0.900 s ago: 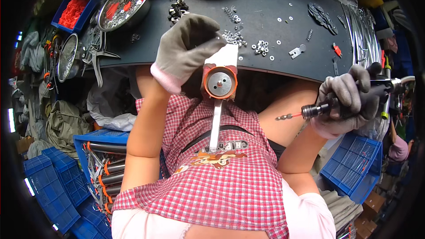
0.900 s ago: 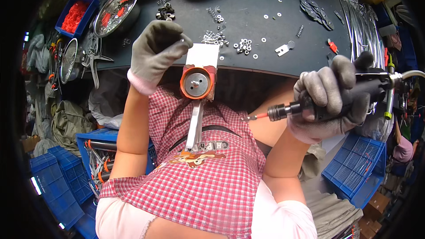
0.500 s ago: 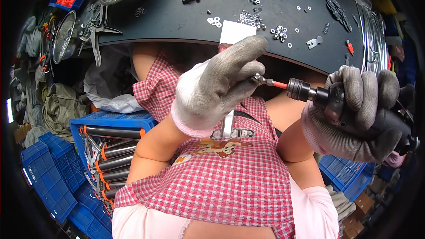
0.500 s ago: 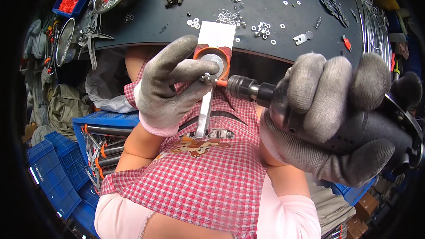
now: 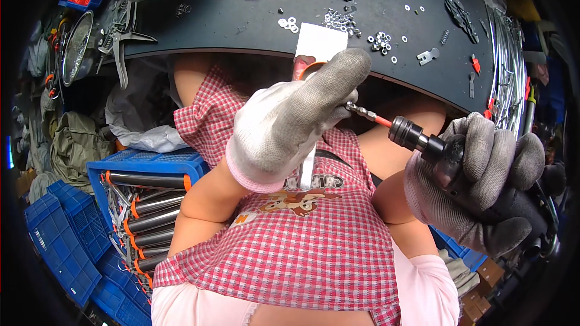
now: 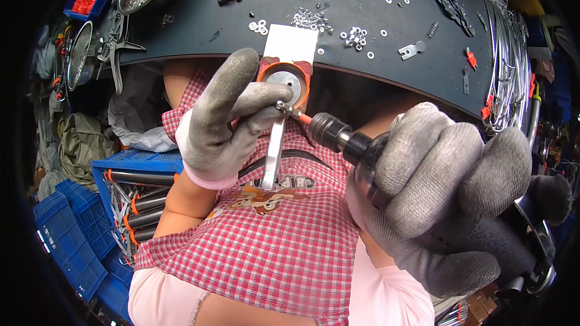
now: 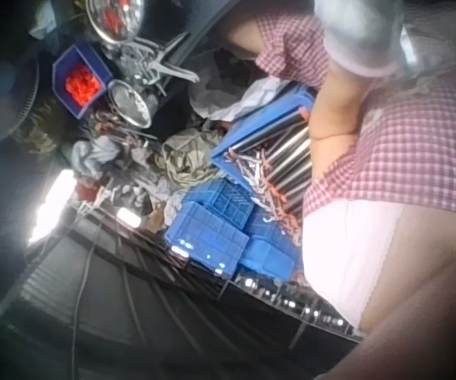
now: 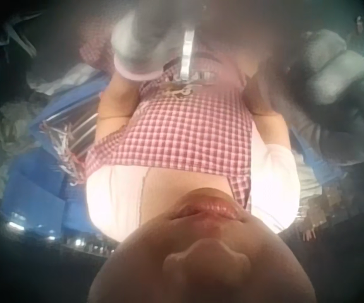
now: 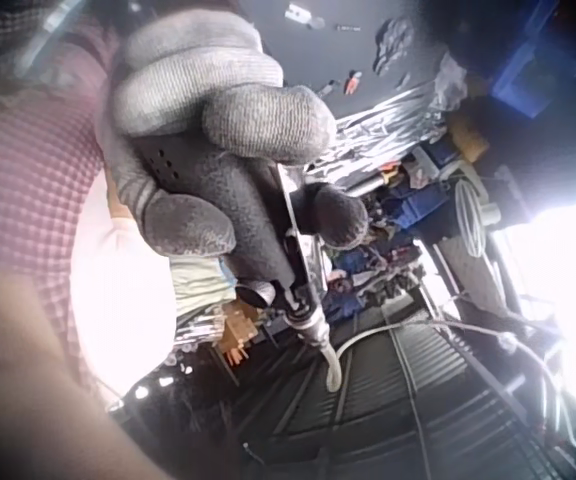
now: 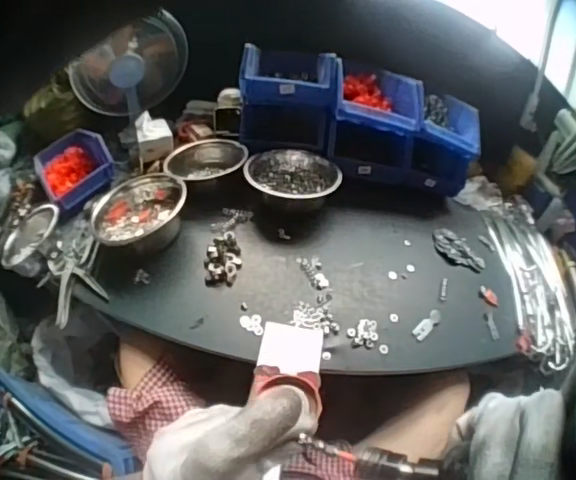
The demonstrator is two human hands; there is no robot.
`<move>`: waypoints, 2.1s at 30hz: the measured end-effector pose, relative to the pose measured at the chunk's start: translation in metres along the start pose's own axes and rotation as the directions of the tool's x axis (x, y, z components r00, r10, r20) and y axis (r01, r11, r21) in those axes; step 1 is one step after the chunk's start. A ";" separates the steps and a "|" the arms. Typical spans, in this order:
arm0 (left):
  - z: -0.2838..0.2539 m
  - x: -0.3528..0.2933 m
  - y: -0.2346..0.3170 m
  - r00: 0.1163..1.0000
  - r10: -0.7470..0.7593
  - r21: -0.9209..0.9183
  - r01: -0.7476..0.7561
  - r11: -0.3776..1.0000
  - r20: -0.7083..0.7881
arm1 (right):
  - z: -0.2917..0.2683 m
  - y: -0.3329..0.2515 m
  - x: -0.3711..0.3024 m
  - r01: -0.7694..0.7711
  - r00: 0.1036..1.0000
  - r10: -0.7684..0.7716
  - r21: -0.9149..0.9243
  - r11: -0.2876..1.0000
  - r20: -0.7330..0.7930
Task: The person assembles various mechanical components, including tubes, washers, nuts, and metal fittings, by hand and with a handheld power driver.
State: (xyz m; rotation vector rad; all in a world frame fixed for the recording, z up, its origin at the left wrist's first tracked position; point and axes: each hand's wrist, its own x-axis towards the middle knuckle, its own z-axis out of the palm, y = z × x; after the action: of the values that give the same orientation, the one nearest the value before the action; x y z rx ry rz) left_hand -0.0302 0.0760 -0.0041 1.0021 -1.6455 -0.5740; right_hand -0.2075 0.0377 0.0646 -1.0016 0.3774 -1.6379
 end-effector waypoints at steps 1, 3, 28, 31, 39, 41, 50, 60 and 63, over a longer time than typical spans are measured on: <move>0.001 0.001 0.001 1.000 -0.017 -0.106 0.017 0.994 0.003 | -0.004 0.001 0.003 -0.014 0.995 0.012 0.020 1.000 0.099; 0.005 0.001 0.002 0.999 -0.040 -0.210 0.042 0.977 0.013 | -0.013 0.001 0.008 -0.034 0.982 0.026 0.041 0.999 0.189; 0.009 -0.005 0.000 0.898 -0.388 0.738 0.118 0.665 0.207 | -0.045 0.049 0.016 -0.231 0.971 0.221 0.119 0.966 0.088; 0.010 -0.006 -0.004 0.880 -0.420 0.720 0.141 0.680 0.224 | -0.048 0.051 0.019 -0.284 0.957 0.272 0.129 0.950 0.103; 0.009 -0.015 -0.014 0.926 -0.316 0.756 0.055 0.652 0.205 | -0.052 0.060 0.021 -0.266 0.957 0.249 0.113 0.957 0.147; 0.007 -0.015 -0.017 0.925 -0.314 0.730 0.060 0.680 0.216 | -0.047 0.062 0.021 -0.249 0.962 0.233 0.105 0.963 0.144; 0.001 -0.013 -0.016 0.916 -0.288 0.744 -0.017 0.668 0.280 | -0.045 0.059 0.017 -0.255 0.967 0.252 0.067 0.965 0.047; 0.015 -0.018 -0.015 0.938 -0.306 0.757 0.079 0.649 0.164 | -0.051 0.058 0.018 -0.266 0.953 0.267 -0.021 0.964 0.144; 0.020 -0.018 -0.018 0.951 -0.279 0.753 0.086 0.652 0.133 | -0.050 0.059 0.020 -0.258 0.949 0.266 -0.073 0.963 0.166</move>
State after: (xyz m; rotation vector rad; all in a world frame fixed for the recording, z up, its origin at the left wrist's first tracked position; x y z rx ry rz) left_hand -0.0416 0.0799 -0.0339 1.7757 -2.0666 -0.1171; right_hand -0.2085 -0.0118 0.0025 -1.0751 0.4160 -1.2968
